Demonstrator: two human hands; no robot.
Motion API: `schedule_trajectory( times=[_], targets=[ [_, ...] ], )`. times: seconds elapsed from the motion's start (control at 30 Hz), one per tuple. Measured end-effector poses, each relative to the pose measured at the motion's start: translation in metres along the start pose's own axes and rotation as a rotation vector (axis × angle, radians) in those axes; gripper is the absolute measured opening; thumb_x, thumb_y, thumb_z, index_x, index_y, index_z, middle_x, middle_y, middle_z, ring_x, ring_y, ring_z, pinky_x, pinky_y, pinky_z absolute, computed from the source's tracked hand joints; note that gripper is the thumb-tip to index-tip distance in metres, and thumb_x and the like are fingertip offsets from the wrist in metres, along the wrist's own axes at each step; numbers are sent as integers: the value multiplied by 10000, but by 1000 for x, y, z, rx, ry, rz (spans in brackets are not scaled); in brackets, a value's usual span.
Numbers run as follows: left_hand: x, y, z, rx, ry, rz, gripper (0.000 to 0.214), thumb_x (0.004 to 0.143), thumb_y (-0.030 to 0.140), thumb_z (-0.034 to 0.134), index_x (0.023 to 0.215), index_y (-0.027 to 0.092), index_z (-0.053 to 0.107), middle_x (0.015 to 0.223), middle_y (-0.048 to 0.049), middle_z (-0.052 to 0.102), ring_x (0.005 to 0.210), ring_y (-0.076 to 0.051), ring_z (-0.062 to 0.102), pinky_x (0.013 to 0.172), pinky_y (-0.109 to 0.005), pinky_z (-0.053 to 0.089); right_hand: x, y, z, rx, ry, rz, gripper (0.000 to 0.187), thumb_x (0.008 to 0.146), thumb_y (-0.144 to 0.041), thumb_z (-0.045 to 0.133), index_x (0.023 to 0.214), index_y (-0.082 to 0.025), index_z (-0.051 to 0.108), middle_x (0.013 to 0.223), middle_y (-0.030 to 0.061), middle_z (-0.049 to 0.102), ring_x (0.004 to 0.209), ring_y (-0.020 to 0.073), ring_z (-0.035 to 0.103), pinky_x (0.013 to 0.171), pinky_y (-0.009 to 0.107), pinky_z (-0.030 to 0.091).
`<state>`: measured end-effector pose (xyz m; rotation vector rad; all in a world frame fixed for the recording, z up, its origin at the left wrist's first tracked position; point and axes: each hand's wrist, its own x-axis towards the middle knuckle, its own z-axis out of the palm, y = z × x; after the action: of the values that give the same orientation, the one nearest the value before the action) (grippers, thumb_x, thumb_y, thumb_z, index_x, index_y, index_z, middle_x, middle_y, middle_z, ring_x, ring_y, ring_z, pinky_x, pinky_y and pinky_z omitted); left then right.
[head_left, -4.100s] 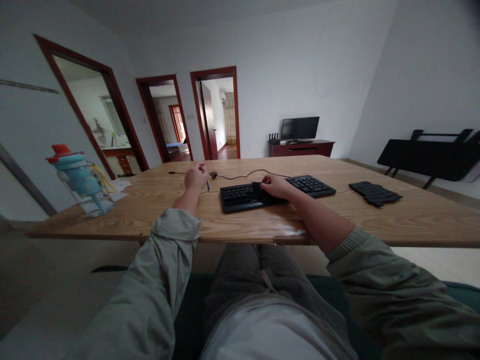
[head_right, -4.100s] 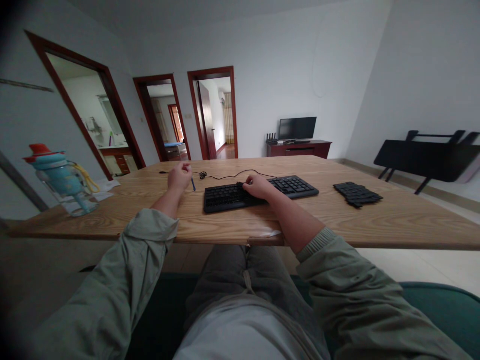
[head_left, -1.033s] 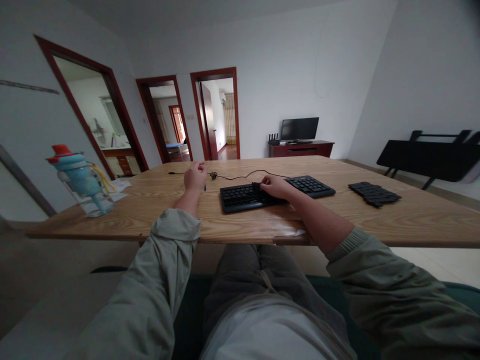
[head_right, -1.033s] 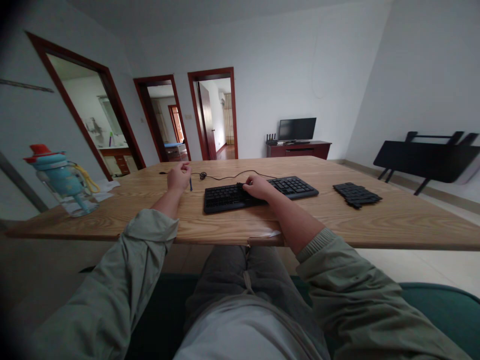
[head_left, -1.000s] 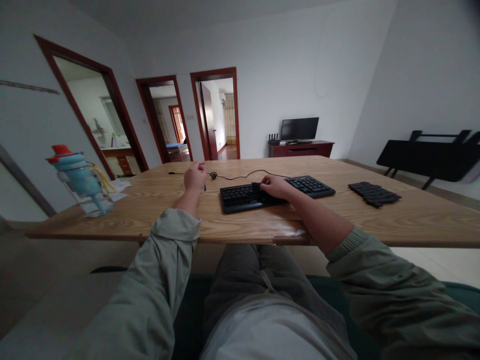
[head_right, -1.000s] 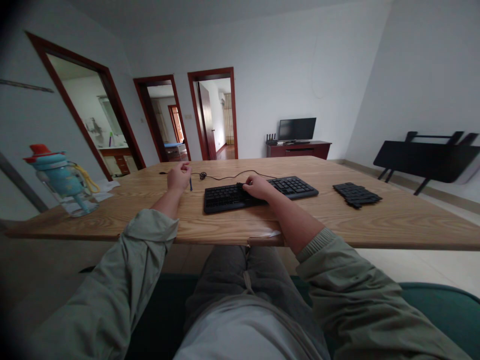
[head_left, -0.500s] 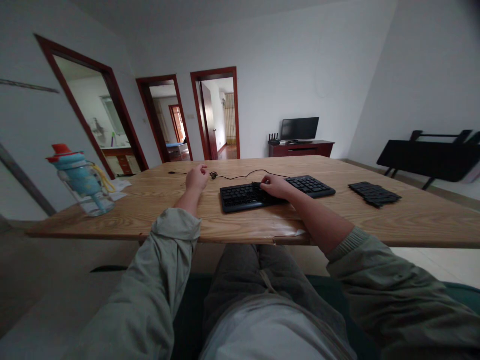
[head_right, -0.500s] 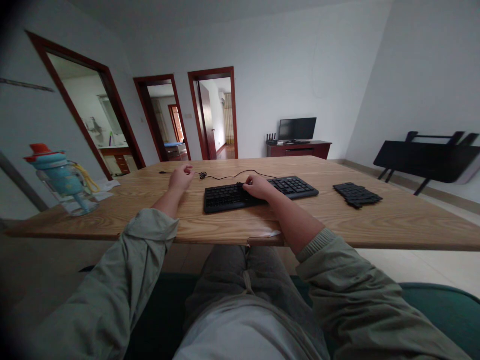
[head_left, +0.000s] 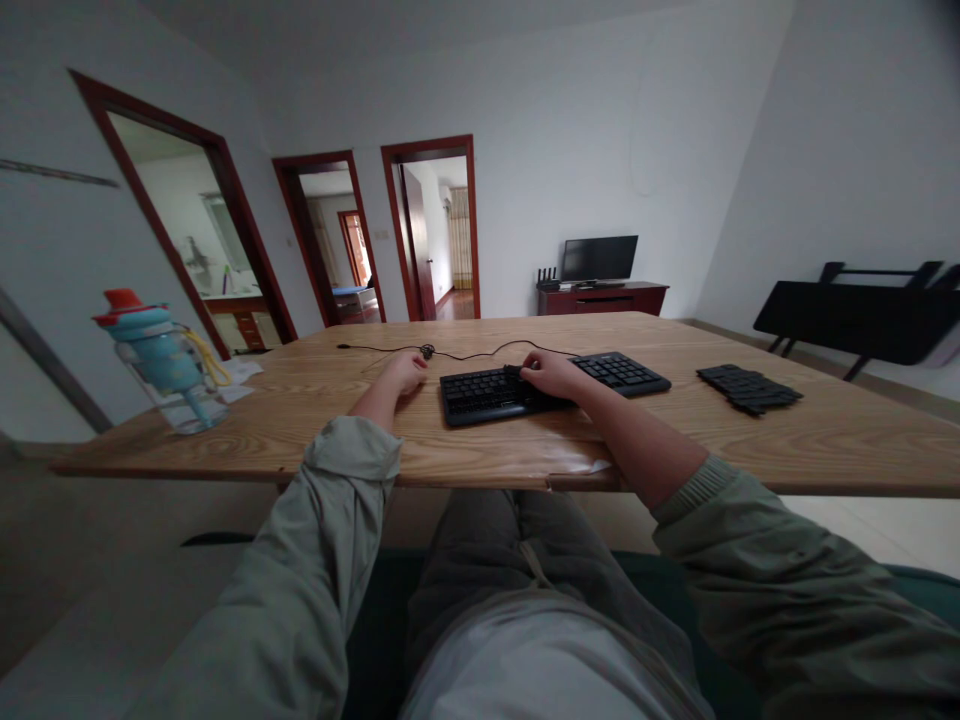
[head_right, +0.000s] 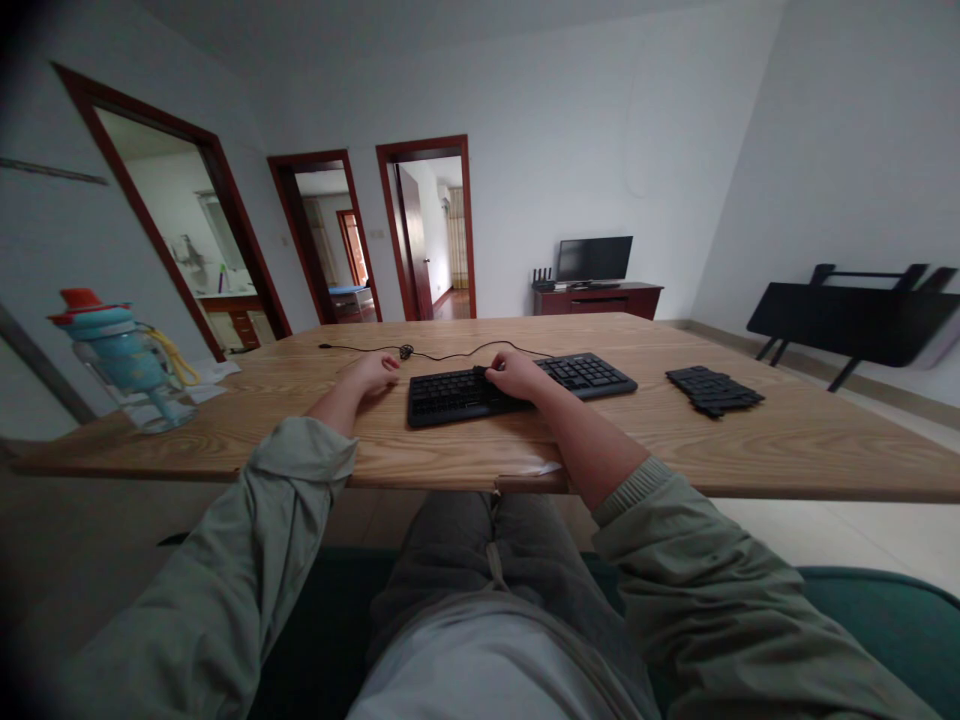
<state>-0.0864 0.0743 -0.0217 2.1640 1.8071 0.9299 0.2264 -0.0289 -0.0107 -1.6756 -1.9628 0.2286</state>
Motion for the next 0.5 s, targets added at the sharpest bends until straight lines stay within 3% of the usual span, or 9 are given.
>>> schedule_trajectory(
  times=[0.1, 0.23, 0.4, 0.5],
  targets=[
    [-5, 1, 3, 49, -126, -13, 178, 644, 111, 660, 799, 191, 698, 715, -28, 695, 618, -188, 613, 576, -280, 459, -3, -3, -1, -3, -2, 10, 209, 855, -331, 571, 958, -168, 650, 897, 72, 710, 775, 168, 621, 661, 246, 415],
    [-13, 7, -1, 61, -144, 18, 99, 712, 148, 671, 807, 142, 696, 736, -47, 695, 626, -159, 586, 677, -288, 478, -7, -7, -1, -109, 0, 7, 251, 858, -361, 563, 999, -171, 649, 911, 81, 712, 808, 192, 631, 701, 267, 435],
    [-16, 32, -18, 13, -52, 132, 185, 800, 162, 619, 954, 80, 682, 862, -83, 697, 722, -147, 591, 750, -281, 485, -13, -22, -18, -291, 36, -10, 346, 828, -388, 581, 1065, -148, 658, 1052, 153, 691, 1001, 281, 618, 880, 371, 453],
    [-49, 59, -39, -58, 104, 289, 242, 838, 267, 628, 1009, 104, 679, 863, -75, 681, 745, -152, 597, 740, -277, 498, -47, -42, -32, -185, 230, -180, 347, 827, -347, 582, 1108, -152, 642, 1145, 154, 657, 1110, 292, 575, 985, 422, 422]
  ],
)
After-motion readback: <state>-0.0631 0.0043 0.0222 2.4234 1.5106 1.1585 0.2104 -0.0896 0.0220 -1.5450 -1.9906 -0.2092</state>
